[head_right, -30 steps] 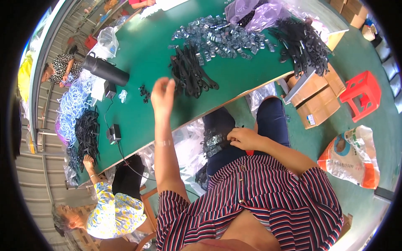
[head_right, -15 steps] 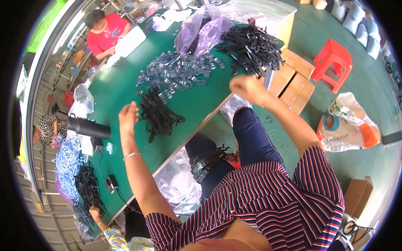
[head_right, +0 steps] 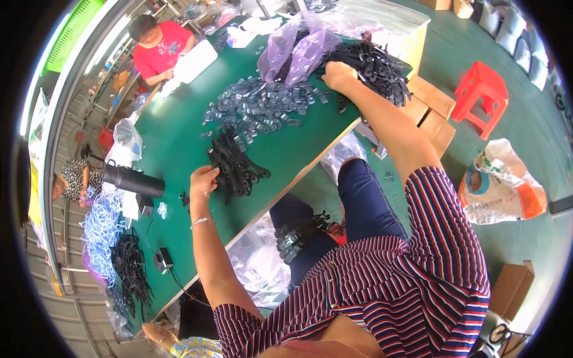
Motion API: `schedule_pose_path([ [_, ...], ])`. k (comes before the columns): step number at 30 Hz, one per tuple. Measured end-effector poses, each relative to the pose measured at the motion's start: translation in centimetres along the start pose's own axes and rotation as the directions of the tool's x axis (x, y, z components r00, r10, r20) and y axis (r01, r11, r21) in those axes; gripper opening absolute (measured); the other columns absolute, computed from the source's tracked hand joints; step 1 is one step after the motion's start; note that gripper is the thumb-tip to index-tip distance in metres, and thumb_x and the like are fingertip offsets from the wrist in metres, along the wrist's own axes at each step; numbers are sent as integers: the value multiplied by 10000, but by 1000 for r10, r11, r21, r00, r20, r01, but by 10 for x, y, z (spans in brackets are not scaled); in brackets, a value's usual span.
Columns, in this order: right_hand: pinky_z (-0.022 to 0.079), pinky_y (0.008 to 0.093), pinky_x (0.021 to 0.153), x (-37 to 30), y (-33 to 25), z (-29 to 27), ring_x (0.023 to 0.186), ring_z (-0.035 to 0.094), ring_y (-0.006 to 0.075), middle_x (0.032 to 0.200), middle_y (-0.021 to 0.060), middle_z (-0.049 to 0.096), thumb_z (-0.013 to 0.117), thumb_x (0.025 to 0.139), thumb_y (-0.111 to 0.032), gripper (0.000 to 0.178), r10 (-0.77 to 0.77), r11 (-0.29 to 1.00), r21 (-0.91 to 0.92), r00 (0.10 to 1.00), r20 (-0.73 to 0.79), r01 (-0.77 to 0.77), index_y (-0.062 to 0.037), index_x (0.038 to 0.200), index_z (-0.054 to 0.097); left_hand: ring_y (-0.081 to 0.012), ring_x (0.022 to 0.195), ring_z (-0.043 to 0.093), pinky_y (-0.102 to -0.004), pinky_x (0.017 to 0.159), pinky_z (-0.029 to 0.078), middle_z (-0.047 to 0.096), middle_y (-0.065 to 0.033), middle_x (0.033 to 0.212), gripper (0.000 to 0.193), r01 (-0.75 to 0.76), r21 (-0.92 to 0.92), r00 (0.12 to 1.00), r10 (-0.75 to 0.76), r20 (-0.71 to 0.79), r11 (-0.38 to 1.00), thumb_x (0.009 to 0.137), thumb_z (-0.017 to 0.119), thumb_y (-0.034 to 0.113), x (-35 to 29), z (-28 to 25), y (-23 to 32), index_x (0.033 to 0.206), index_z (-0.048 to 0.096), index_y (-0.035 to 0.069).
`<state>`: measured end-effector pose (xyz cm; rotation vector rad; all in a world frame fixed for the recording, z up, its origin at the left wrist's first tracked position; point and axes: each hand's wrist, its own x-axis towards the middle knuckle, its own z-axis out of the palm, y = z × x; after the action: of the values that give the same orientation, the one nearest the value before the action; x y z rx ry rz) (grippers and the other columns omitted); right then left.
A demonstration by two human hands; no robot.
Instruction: The person assembles plastic buckles onto black straps by hand at a factory workbench.
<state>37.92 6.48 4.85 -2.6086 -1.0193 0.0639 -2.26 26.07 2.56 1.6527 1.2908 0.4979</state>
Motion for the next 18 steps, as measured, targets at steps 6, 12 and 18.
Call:
schedule_pose_path([
  [6, 470, 360, 804, 41, 29, 20, 890, 622, 295, 911, 168, 650, 569, 702, -205, 267, 30, 947, 321, 999, -38, -16, -41, 885, 672, -142, 690, 566, -227, 555, 458, 601, -82, 845, 410, 29, -226, 995, -6, 101, 974, 722, 685, 87, -5, -6, 0, 1081, 548, -57],
  [12, 418, 211, 502, -19, 5, -35, 532, 500, 102, 636, 39, 533, 524, 824, -109, 192, -257, 124, 986, 964, -72, 107, -15, 988, 489, -170, 681, 527, -283, 617, 465, 564, -58, 820, 197, 50, -843, 984, 117, 132, 535, 807, 547, 14, -9, -20, 4, 999, 558, -33],
  [18, 507, 311, 714, -90, -49, -65, 752, 590, 182, 893, 143, 600, 453, 835, 4, 105, -488, -133, 982, 871, 53, -134, 9, 938, 473, -160, 696, 526, -270, 610, 459, 564, -51, 843, 162, -218, -890, 916, 400, -44, 401, 831, 552, 8, -54, -10, 26, 992, 571, 7],
])
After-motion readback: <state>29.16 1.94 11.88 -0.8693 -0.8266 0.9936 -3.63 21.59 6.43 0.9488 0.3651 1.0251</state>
